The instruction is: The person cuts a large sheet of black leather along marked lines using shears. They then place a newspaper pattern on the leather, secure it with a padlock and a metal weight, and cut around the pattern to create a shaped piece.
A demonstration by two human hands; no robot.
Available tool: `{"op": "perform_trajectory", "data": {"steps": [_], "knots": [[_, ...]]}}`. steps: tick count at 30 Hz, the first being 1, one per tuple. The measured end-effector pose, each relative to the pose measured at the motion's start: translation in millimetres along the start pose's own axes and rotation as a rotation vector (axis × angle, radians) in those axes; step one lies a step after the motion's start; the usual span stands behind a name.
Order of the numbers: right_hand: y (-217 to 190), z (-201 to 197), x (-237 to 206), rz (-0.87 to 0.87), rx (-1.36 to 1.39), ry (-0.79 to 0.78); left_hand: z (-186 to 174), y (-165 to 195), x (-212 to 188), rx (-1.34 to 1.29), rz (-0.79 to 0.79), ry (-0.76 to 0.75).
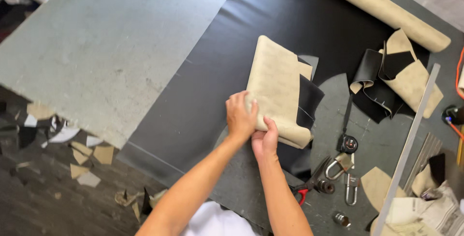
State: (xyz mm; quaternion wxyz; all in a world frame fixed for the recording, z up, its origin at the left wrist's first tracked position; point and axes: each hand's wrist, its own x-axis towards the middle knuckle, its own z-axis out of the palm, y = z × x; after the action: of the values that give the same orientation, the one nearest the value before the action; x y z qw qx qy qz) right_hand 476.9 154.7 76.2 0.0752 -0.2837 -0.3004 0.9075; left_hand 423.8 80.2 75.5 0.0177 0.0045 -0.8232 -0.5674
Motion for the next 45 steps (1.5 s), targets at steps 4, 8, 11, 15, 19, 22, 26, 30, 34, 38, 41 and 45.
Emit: {"op": "perform_trajectory", "data": {"steps": [4,8,11,15,19,22,26,30,34,38,41,45], "knots": [[-18.3,8.3,0.0,0.03,0.073,-0.113,-16.6,-10.5,13.3,-0.693,-0.683,-0.521],[-27.6,27.5,-43.2,0.037,-0.013,-0.132,-53.1,10.5,12.6,-1.042,-0.593,-0.67],[-11.2,64.9,-67.4,0.018,-0.058,-0.195,-98.6,26.7,6.7,-1.139,-0.531,-0.627],[37.9,123.5,-88.2,-0.024,-0.213,-0.276,-191.5,23.7,14.0,-1.266,-0.495,-0.525],[126.5,197.8,-95.6,-0.015,-0.243,-0.505,-320.7,-7.2,35.9,-1.395,-0.357,-0.433],[216.2,261.1,-98.9,0.095,-0.32,-0.684,-436.9,-49.7,45.3,-1.354,-0.277,-0.253],[341.3,323.0,-106.4,0.405,-0.551,-0.85,-588.2,-123.2,62.1,-1.3,-0.277,0.076],[453.4,351.9,-79.1,0.814,-0.832,-0.991,-693.0,-189.5,78.4,-1.175,-0.288,0.516],[549.5,361.0,-23.7,0.945,-0.973,-0.889,-769.2,-248.4,98.9,-1.141,-0.37,0.798],[651.1,421.0,62.4,1.263,-0.831,-0.724,-822.7,-296.0,144.7,-1.264,-0.367,0.931],[704.4,490.8,115.3,1.315,-0.767,-0.734,-861.8,-329.8,195.6,-1.362,-0.449,0.859],[759.3,591.5,176.6,1.225,-0.778,-0.755,-921.4,-369.6,282.4,-1.292,-0.517,0.816]]}}
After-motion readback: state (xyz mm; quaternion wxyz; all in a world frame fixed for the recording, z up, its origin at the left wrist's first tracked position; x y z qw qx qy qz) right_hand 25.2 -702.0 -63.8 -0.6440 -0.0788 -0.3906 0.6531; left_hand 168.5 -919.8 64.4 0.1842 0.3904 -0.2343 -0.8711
